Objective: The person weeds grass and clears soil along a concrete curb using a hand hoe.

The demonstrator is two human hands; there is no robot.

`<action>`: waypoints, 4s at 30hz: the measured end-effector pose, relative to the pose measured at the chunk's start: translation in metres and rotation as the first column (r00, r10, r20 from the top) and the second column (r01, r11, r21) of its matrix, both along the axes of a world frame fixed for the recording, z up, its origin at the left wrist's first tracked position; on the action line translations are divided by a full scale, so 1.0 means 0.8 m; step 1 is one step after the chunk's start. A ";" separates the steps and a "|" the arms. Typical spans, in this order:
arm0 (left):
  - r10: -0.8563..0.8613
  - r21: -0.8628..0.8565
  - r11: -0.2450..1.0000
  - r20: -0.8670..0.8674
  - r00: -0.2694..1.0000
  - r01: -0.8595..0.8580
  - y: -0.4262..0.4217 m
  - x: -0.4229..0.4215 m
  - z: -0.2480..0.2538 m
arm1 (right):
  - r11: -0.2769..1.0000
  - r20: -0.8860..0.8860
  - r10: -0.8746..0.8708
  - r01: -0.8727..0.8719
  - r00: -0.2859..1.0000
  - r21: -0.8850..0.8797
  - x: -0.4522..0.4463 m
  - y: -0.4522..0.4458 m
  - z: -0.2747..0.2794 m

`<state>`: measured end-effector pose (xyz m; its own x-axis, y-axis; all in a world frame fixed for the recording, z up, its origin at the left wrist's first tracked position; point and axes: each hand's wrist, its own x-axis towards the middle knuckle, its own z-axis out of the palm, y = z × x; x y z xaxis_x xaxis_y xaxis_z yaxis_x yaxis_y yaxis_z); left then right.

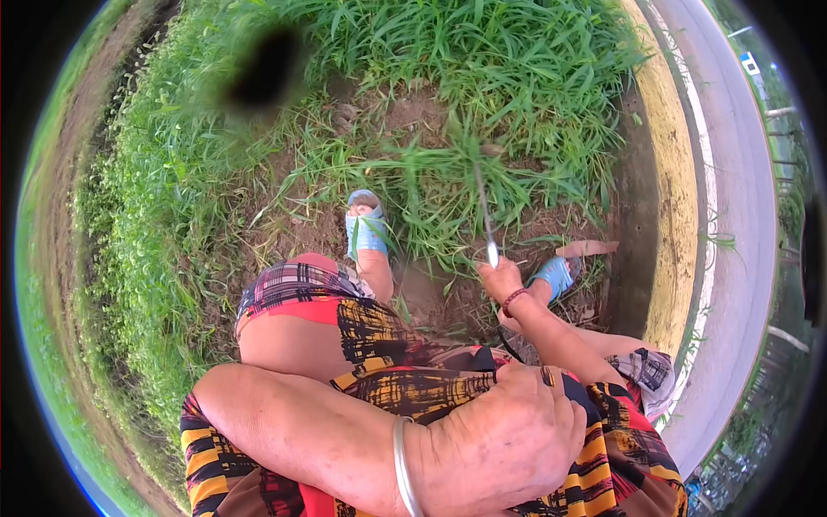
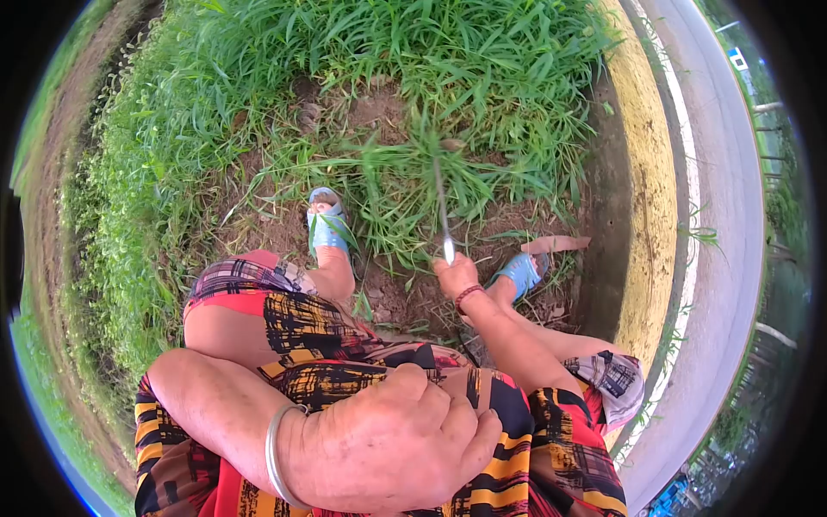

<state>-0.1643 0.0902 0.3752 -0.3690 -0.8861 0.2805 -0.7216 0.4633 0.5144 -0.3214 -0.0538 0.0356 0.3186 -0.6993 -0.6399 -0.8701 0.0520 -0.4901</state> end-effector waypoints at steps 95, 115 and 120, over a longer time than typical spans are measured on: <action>0.007 0.048 0.999 0.068 0.998 -0.010 0.009 -0.001 -0.021 | 0.978 0.439 -0.103 0.010 0.892 0.210 0.220 -0.065 0.052; 0.002 0.032 0.999 0.144 0.990 -0.007 -0.026 0.021 -0.027 | 0.991 0.273 0.128 -0.115 0.953 -0.063 0.025 -0.081 0.083; 0.504 -0.123 0.854 -0.055 0.862 -0.506 -0.062 0.090 -0.030 | 0.745 -0.100 0.599 -0.599 0.795 -0.293 0.012 -0.074 0.047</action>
